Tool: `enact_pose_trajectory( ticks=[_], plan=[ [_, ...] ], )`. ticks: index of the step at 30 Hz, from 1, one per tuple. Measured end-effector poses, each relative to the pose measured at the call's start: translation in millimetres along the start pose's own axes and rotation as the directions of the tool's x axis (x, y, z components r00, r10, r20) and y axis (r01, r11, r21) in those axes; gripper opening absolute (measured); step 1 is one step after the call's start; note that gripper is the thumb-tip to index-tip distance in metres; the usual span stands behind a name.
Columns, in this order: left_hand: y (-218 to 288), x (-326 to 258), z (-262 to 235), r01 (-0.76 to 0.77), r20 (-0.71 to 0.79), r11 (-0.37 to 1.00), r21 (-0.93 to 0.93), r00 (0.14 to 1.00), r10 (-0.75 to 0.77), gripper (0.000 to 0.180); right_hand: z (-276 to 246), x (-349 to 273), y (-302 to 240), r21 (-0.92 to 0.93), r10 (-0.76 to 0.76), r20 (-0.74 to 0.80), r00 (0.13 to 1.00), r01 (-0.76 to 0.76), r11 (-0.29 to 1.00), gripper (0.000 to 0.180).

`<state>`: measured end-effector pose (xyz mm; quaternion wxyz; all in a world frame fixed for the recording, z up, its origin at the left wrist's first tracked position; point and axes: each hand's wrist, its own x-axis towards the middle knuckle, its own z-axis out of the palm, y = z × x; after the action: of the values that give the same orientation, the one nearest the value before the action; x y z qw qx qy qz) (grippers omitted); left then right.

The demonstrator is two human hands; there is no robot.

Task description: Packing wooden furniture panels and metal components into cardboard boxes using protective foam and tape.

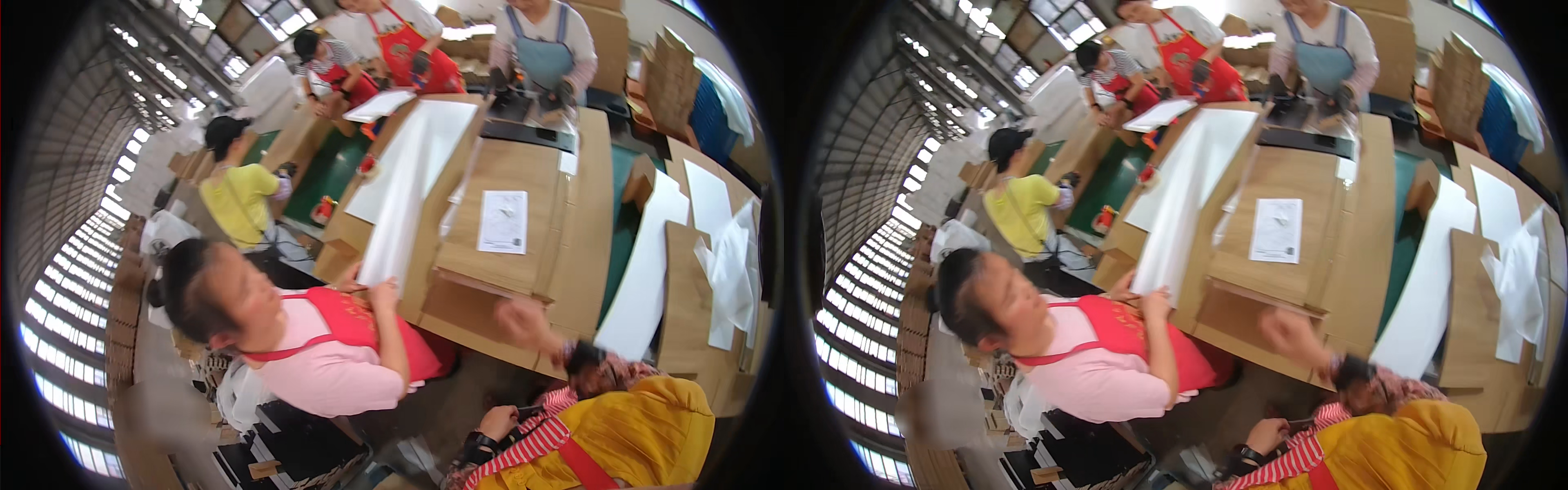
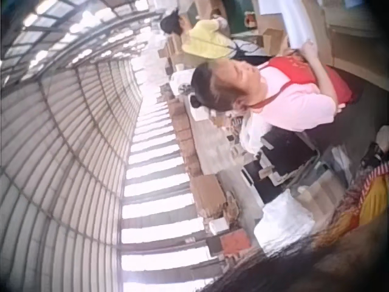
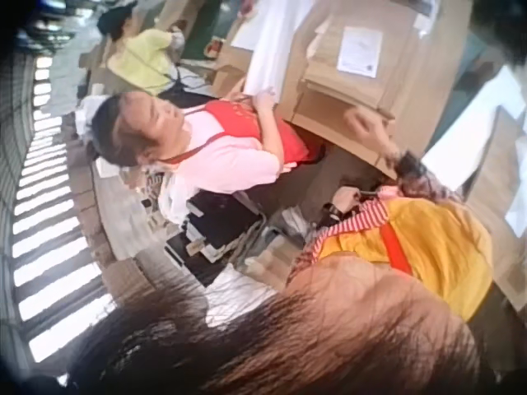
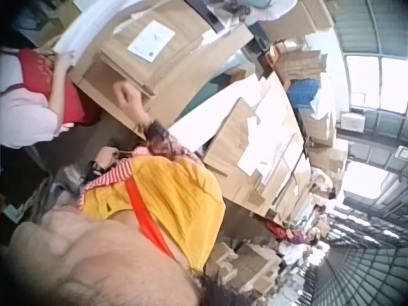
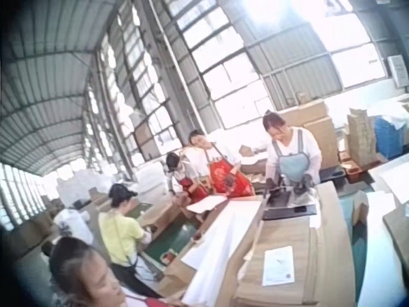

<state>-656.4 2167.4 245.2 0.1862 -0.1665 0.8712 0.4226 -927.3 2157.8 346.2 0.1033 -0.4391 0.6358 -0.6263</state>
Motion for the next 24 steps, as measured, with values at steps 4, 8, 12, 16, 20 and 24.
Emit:
enact_pose_trajectory(
  ticks=[4,8,12,16,20,24],
  plan=[
    [-32.9,-50.8,0.9,0.078,-0.104,0.974,0.213,0.993,-0.057,0.017,75.7,-163.1,12.7,-0.055,-0.019,0.795,0.606,0.103,0.993,0.017],
    [-107.8,-124.0,-10.1,-0.010,-0.304,0.997,0.081,0.952,0.035,0.023,169.6,-181.7,13.8,-0.097,-0.019,0.837,0.547,0.182,0.978,0.020],
    [-174.6,-214.7,-43.2,0.058,-0.374,0.991,-0.122,0.922,-0.100,0.029,285.2,-147.7,-14.9,-0.116,-0.044,0.857,0.513,0.275,0.954,0.018],
    [-261.5,-287.9,-88.0,-0.028,-0.442,0.947,-0.319,0.889,-0.123,0.025,405.5,-139.8,-55.6,-0.112,-0.063,0.843,0.535,0.289,0.951,0.020],
    [-344.9,-323.9,-125.2,0.021,-0.518,0.857,-0.514,0.790,-0.330,0.023,520.1,-135.8,-66.2,-0.095,0.026,0.933,0.359,0.176,0.980,0.022],
    [-455.9,-316.3,-159.4,-0.097,-0.608,0.737,-0.668,0.642,-0.466,0.017,640.0,-115.8,-13.4,-0.183,0.150,0.949,0.278,0.098,0.978,0.025]
  ],
)
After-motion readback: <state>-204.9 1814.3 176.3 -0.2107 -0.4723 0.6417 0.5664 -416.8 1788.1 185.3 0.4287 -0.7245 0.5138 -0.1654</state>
